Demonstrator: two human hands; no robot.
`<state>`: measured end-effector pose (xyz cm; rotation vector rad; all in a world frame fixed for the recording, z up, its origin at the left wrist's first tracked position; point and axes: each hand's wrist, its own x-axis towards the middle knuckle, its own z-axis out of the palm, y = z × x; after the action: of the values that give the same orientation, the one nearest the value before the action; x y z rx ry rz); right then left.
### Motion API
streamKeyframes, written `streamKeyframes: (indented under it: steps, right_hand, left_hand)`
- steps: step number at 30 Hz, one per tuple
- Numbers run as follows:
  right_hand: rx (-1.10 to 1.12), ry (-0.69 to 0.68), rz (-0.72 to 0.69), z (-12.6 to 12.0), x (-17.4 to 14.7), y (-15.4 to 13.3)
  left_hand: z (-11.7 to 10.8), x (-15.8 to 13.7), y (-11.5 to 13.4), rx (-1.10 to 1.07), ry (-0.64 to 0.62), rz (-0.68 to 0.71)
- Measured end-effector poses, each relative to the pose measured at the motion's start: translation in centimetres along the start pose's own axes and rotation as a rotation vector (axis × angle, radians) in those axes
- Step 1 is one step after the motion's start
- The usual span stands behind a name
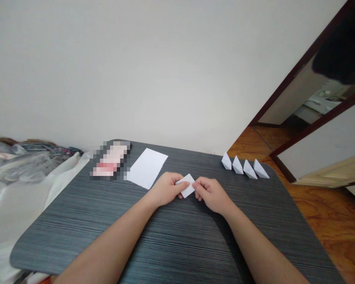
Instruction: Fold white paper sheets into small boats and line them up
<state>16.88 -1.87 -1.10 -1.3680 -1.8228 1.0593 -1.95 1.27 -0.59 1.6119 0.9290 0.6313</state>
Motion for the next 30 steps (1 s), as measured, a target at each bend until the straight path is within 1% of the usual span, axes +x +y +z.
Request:
streamKeyframes:
  steps: [5,7,9,12,15,18,25,30]
  right_hand:
    - [-0.063,-0.039,-0.027,-0.1,-0.1,-0.1]
    - [-0.043,-0.033,-0.029,0.0,-0.1,0.0]
    - [-0.015,0.009,-0.053,0.0,-0.1,0.2]
    - [-0.007,0.071,-0.162,-0.1,-0.1,0.4]
    - [-0.025,0.052,-0.290,-0.3,0.0,0.4]
    - [-0.059,0.030,-0.362,-0.5,0.1,0.5]
    - [-0.087,0.064,-0.380,-0.4,0.2,1.2]
    - [-0.084,0.076,-0.372,-0.4,0.1,1.2]
  left_hand:
    - [0.2,0.0,0.0,-0.113,-0.049,-0.015]
    - [0.2,0.1,0.0,-0.140,-0.032,-0.023]
    - [0.1,0.1,0.1,-0.180,0.002,-0.030]
    - [0.1,0.2,0.2,-0.252,0.037,-0.035]
    - [0.1,0.3,0.3,-0.278,0.047,-0.039]
    - [0.0,0.3,0.3,-0.272,0.047,-0.047]
    - [0.0,0.3,0.1,-0.270,0.015,-0.062]
    - [0.0,0.2,-0.1,-0.271,0.012,-0.049]
